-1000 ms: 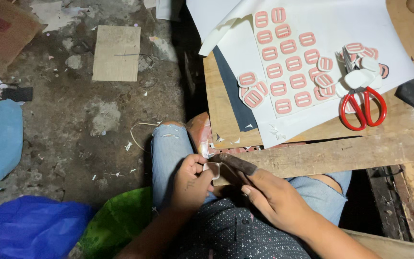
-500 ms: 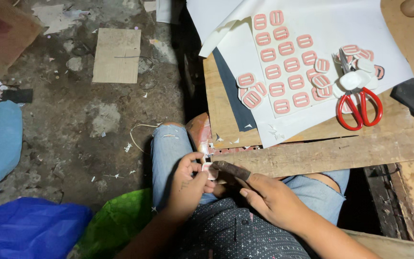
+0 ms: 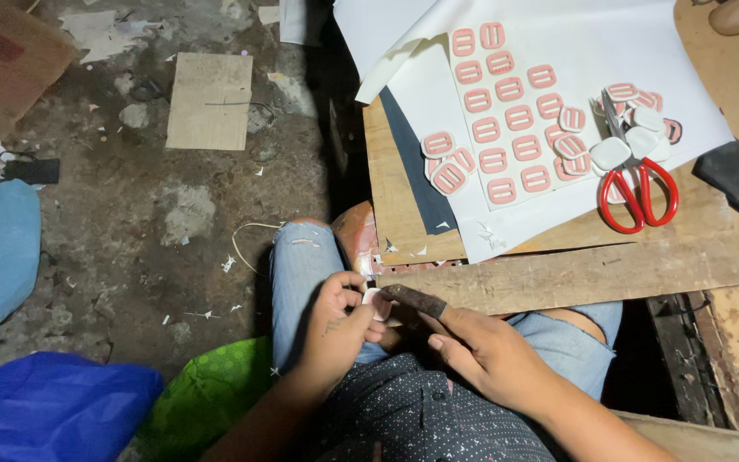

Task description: The person uses a hammer to repeatedly strike small white oval pieces placed on a wooden block. They pick up each piece, position it, and tap it multiple times before setting it aside.

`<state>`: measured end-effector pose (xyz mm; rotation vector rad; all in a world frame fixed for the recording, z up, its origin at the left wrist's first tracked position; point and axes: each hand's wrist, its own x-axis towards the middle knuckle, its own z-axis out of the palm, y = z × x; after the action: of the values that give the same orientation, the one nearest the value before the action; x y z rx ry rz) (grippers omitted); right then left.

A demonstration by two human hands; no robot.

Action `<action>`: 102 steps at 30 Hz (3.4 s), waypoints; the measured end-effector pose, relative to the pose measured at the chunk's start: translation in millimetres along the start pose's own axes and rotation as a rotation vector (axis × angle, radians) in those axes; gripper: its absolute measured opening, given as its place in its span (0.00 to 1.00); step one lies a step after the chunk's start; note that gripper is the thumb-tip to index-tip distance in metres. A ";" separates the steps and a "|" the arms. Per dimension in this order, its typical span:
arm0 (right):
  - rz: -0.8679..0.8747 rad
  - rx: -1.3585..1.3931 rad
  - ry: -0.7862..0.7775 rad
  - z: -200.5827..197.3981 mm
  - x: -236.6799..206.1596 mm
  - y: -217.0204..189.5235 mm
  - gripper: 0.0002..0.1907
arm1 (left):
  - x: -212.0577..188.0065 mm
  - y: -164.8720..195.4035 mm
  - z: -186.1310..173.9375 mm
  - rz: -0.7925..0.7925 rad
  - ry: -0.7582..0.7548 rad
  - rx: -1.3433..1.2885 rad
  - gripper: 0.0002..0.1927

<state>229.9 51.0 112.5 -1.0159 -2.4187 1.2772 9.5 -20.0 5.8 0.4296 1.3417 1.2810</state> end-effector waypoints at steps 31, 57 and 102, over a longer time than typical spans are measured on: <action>-0.031 -0.566 0.131 -47.9 -3.5 -0.5 0.27 | -38.7 78.2 27.2 0.997 0.109 0.676 0.10; 0.275 -0.041 0.604 -119.1 42.8 35.7 0.22 | -20.9 88.3 49.4 0.690 -0.131 0.936 0.24; -0.044 -0.699 0.228 -67.9 42.5 22.1 0.38 | 61.7 48.3 18.8 0.723 -0.221 1.263 0.38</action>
<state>242.0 131.2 130.5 -1.1673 -2.7171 0.2483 -10.8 56.1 22.9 1.9974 1.7377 0.6932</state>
